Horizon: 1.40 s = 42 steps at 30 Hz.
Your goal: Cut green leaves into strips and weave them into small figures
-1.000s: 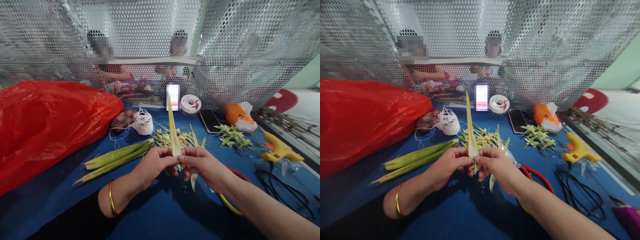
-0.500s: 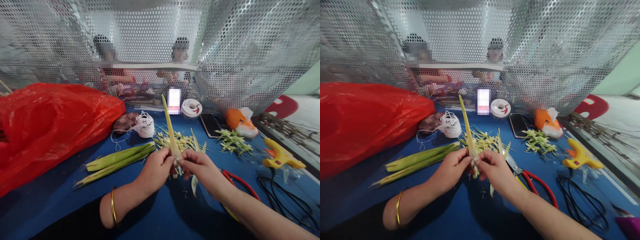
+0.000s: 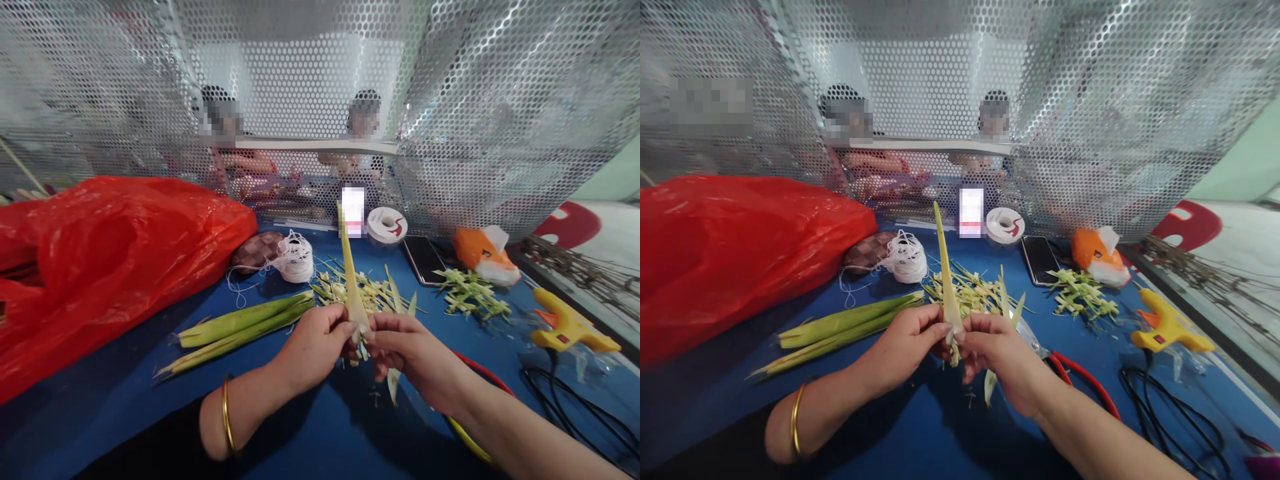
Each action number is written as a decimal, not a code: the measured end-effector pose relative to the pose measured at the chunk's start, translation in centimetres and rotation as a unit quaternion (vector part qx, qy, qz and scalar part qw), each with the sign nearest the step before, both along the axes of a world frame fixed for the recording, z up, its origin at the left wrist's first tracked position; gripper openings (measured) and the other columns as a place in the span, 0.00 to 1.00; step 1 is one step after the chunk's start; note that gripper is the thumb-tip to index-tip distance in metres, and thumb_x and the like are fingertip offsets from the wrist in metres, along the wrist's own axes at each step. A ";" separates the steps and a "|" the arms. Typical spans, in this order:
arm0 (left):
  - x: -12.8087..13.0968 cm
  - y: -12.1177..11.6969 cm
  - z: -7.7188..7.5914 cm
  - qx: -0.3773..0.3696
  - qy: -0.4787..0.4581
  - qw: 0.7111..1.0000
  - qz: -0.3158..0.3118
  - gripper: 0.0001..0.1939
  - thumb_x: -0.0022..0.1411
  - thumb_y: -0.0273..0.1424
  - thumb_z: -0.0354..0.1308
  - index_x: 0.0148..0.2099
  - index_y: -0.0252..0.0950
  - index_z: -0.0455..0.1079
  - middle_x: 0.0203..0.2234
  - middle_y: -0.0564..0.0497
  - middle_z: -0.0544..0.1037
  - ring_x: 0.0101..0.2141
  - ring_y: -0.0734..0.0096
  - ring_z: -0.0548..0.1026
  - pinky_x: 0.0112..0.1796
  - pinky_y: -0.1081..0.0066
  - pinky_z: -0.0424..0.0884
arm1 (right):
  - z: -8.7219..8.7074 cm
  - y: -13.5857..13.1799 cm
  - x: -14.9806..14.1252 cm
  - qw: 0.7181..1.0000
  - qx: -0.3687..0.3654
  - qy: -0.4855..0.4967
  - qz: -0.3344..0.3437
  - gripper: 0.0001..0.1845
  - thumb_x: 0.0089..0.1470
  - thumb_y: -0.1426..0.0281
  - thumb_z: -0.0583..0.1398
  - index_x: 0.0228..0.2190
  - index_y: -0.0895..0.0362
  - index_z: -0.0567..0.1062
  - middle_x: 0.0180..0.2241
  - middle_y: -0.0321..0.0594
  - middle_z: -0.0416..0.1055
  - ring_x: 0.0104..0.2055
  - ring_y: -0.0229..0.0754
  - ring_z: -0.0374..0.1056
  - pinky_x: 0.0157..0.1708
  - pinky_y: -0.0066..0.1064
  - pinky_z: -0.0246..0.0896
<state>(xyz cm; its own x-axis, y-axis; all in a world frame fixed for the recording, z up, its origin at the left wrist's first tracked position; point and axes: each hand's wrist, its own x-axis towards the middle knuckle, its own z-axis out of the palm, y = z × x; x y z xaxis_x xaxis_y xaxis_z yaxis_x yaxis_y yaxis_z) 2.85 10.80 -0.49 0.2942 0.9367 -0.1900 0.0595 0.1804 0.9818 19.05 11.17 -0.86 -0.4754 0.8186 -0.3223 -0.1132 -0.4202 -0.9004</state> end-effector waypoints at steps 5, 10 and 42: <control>-0.1 0.0 0.4 0.012 0.008 1.000 -0.003 0.04 0.56 0.28 0.53 0.29 0.35 0.67 0.22 0.53 0.71 0.24 0.72 0.71 0.29 0.70 0.71 | -0.1 0.1 0.0 1.000 -0.018 0.017 0.006 0.15 0.42 0.62 0.69 0.24 0.59 0.73 0.21 0.32 0.65 0.21 0.31 0.60 0.23 0.25 0.62; 0.0 0.0 -0.1 0.025 0.037 0.999 0.002 0.05 0.57 0.28 0.52 0.31 0.34 0.69 0.23 0.52 0.72 0.24 0.70 0.73 0.29 0.68 0.71 | -0.3 0.3 -0.1 0.993 0.086 -0.070 0.025 0.13 0.48 0.61 0.63 0.23 0.58 0.70 0.20 0.32 0.63 0.21 0.33 0.60 0.24 0.27 0.58; -0.4 0.1 -0.6 0.063 0.066 0.995 -0.047 0.08 0.61 0.32 0.50 0.33 0.34 0.67 0.24 0.51 0.73 0.25 0.68 0.74 0.29 0.70 0.68 | 0.7 -0.1 -0.1 0.996 0.091 -0.009 0.016 0.15 0.53 0.59 0.61 0.25 0.59 0.76 0.22 0.38 0.69 0.23 0.35 0.62 0.23 0.26 0.59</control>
